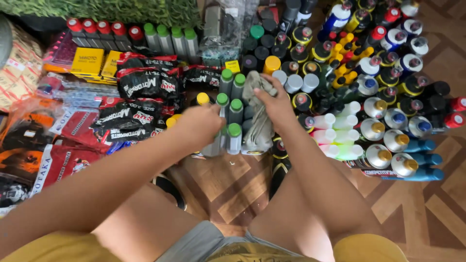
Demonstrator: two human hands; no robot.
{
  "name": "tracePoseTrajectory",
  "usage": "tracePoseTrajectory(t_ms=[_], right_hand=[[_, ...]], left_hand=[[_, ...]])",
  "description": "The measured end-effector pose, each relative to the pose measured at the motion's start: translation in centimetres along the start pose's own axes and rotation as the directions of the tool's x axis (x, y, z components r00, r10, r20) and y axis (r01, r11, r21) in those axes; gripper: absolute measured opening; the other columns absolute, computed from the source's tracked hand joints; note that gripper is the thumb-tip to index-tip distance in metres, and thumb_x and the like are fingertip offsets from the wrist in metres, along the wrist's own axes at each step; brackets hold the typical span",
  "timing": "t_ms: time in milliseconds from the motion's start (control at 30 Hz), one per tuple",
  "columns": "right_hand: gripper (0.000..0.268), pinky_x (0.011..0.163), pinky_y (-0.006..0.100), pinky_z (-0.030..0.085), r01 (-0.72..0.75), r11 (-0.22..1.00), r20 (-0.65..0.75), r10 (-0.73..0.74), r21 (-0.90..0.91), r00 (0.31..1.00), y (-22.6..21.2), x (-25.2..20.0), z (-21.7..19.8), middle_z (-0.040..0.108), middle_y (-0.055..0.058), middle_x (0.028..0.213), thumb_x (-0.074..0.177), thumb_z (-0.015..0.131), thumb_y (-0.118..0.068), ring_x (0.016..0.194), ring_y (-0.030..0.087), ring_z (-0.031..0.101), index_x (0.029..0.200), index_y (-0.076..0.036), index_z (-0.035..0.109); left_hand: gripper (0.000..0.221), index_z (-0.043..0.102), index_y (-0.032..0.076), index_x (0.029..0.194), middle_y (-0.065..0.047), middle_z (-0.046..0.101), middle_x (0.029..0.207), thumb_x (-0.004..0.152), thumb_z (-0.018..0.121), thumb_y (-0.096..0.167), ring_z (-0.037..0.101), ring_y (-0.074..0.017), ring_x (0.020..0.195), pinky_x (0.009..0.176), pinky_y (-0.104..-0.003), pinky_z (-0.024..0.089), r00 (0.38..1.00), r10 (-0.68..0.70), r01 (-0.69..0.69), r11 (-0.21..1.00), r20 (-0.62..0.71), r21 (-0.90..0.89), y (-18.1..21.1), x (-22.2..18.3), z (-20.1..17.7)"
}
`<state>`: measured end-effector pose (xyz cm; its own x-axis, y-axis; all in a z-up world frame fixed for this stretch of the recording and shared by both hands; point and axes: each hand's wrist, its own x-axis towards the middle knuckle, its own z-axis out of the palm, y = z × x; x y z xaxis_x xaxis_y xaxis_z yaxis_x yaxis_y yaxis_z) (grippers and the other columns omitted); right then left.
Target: Cleaning and wiping motor oil bottles in a storage area.
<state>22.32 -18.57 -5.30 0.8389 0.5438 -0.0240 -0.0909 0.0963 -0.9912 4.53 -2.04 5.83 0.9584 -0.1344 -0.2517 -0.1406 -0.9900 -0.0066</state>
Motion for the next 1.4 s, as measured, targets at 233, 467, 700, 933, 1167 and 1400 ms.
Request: tracePoseTrajectory(t_ms=[233, 467, 700, 933, 1167, 1400], right_hand=[[0.056, 0.089, 0.042, 0.059, -0.610, 0.685, 0.434, 0.446, 0.398, 0.783, 3.5, -0.8, 1.4, 0.072, 0.009, 0.118, 0.098, 0.061, -0.051, 0.103, 0.024, 0.071, 0.135, -0.009, 0.060], [0.082, 0.107, 0.045, 0.051, -0.531, 0.680, 0.563, 0.207, 0.505, 0.800, 1.0, -6.3, 4.7, 0.066, 0.009, 0.138, 0.088, 0.048, -0.070, 0.125, 0.028, 0.064, 0.148, -0.013, 0.048], [0.075, 0.107, 0.036, 0.044, -0.308, 0.941, 0.315, 0.252, 0.142, 0.915, -1.6, -8.9, 7.3, 0.060, 0.015, 0.144, 0.101, 0.055, -0.054, 0.123, 0.022, 0.059, 0.148, 0.005, 0.055], [0.054, 0.117, 0.038, 0.041, 0.406, 0.888, 0.236, -0.357, -0.215, 0.904, -6.7, -11.5, 7.6, 0.055, 0.012, 0.143, 0.108, 0.058, -0.028, 0.132, 0.021, 0.054, 0.151, 0.002, 0.046], [0.055, 0.122, 0.041, 0.040, 0.877, 0.357, 0.507, -0.717, -0.321, 0.478, -7.4, -13.8, 7.5, 0.048, 0.016, 0.153, 0.094, 0.065, -0.025, 0.139, 0.032, 0.049, 0.141, -0.001, 0.050], [0.047, 0.124, 0.057, 0.020, 0.904, 0.123, 0.717, -0.570, -0.409, 0.402, -9.4, -11.4, 10.8, 0.042, 0.010, 0.157, 0.080, 0.071, -0.028, 0.149, 0.047, 0.028, 0.126, -0.020, 0.072]], left_hand=[[0.051, 0.077, 0.012, 0.109, -0.009, 0.067, 0.107, 0.061, 0.092, 0.020, 0.066, -0.0330, 0.104, 0.082, -0.046, 0.056, 0.892, 0.038, -0.123, 0.979, -0.451, -0.162, 1.1, -9.0, -17.4], [0.076, 0.036, 0.014, 0.158, -0.002, 0.049, 0.158, 0.098, 0.061, 0.054, 0.050, -0.0183, 0.146, 0.125, -0.038, 0.039, 0.630, -0.482, -0.593, 0.207, -0.609, -0.778, -0.7, -6.8, -3.4], [0.087, 0.036, 0.012, 0.160, -0.014, 0.047, 0.156, 0.099, 0.033, 0.073, 0.048, -0.0365, 0.142, 0.122, -0.053, 0.037, 0.574, -0.791, -0.818, -0.547, -0.211, -0.178, 3.3, -4.4, 5.8], [0.097, 0.039, 0.015, 0.157, -0.014, 0.049, 0.155, 0.089, 0.030, 0.083, 0.049, -0.0374, 0.140, 0.119, -0.056, 0.039, 0.658, -0.748, -0.752, -0.647, -0.082, -0.127, -0.7, -5.3, 6.1], [0.100, 0.042, 0.012, 0.156, -0.017, 0.052, 0.152, 0.087, 0.034, 0.084, 0.052, -0.0385, 0.137, 0.117, -0.058, 0.040, 0.757, -0.645, -0.653, -0.739, -0.104, -0.165, -1.0, -4.8, 6.3], [0.096, 0.047, 0.004, 0.153, -0.016, 0.064, 0.142, 0.094, 0.042, 0.079, 0.064, -0.0323, 0.124, 0.107, -0.043, 0.052, 0.958, -0.205, -0.217, -0.976, -0.202, -0.036, 2.1, -2.7, 9.6]])
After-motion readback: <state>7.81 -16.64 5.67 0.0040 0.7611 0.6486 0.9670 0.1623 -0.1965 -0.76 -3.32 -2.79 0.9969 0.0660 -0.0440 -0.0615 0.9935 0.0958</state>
